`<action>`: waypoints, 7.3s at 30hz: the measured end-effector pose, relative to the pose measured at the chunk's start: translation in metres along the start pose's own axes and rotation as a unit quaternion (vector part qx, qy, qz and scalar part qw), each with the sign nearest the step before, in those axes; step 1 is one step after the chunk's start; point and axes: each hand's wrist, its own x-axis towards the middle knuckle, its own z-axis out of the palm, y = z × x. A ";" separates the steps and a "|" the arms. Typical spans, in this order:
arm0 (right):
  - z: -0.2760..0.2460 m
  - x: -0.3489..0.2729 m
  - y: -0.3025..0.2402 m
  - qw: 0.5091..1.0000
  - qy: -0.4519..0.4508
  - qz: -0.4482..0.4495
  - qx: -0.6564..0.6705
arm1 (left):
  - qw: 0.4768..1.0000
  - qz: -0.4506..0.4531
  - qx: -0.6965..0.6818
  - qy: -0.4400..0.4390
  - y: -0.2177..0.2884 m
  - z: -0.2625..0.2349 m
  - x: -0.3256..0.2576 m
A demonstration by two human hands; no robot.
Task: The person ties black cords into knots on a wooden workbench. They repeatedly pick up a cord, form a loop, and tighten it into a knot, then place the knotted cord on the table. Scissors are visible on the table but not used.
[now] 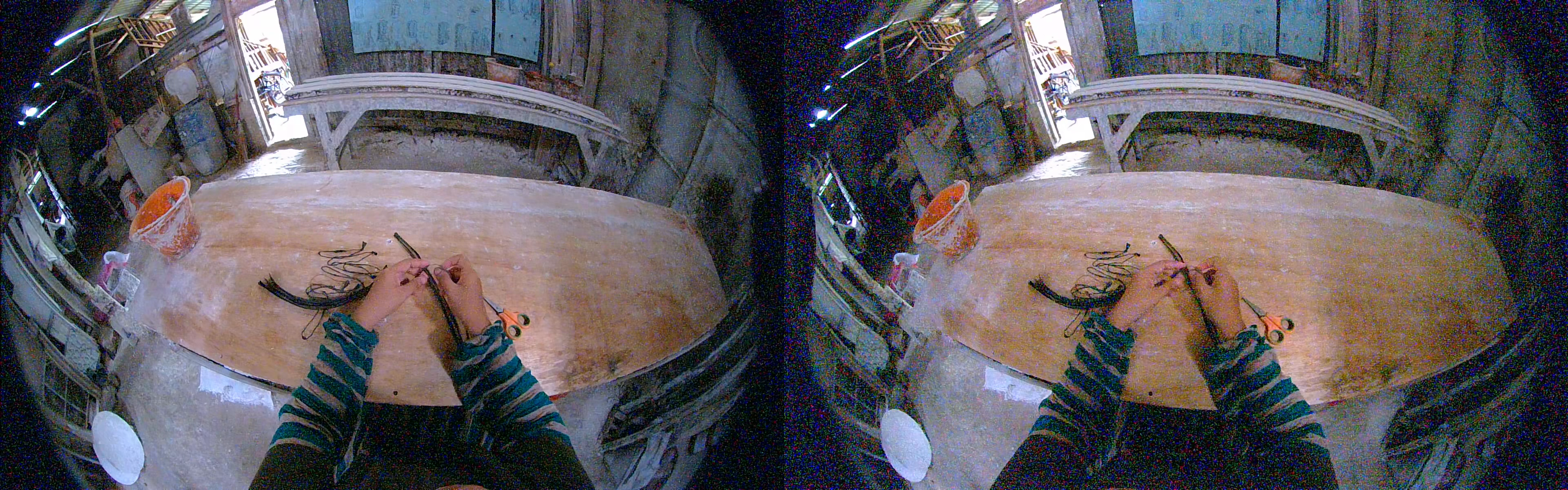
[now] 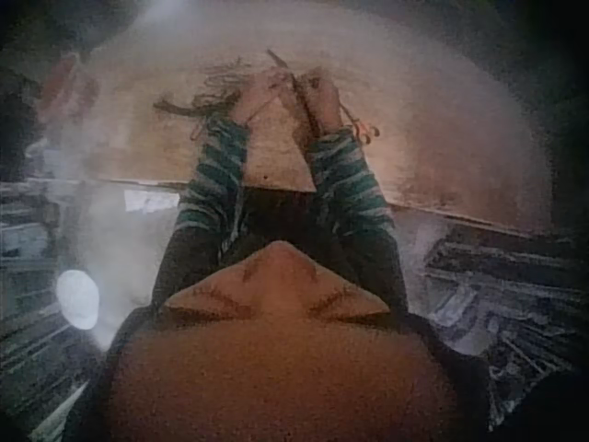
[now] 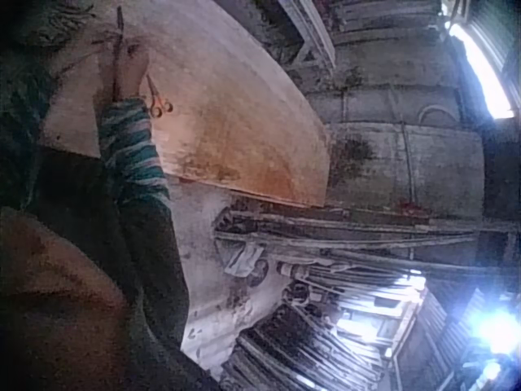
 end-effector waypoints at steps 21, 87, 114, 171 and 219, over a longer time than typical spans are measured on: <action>-0.052 0.012 -0.030 0.905 -0.148 0.102 0.385 | 0.965 -0.038 0.010 0.259 -0.008 -0.048 0.004; -0.006 -0.007 -0.023 0.976 -0.149 0.041 0.156 | 0.959 -0.131 -0.243 0.060 0.008 0.000 -0.003; 0.005 -0.008 -0.018 0.986 -0.034 -0.025 0.160 | 0.939 -0.134 -0.311 0.060 0.007 0.002 -0.004; -0.008 -0.011 -0.036 0.962 -0.126 0.054 0.236 | 0.953 -0.033 -0.299 0.029 -0.005 0.003 0.000; -0.002 -0.022 -0.042 0.905 0.082 -0.379 -0.177 | 0.911 -0.105 -0.395 0.054 0.011 0.011 -0.007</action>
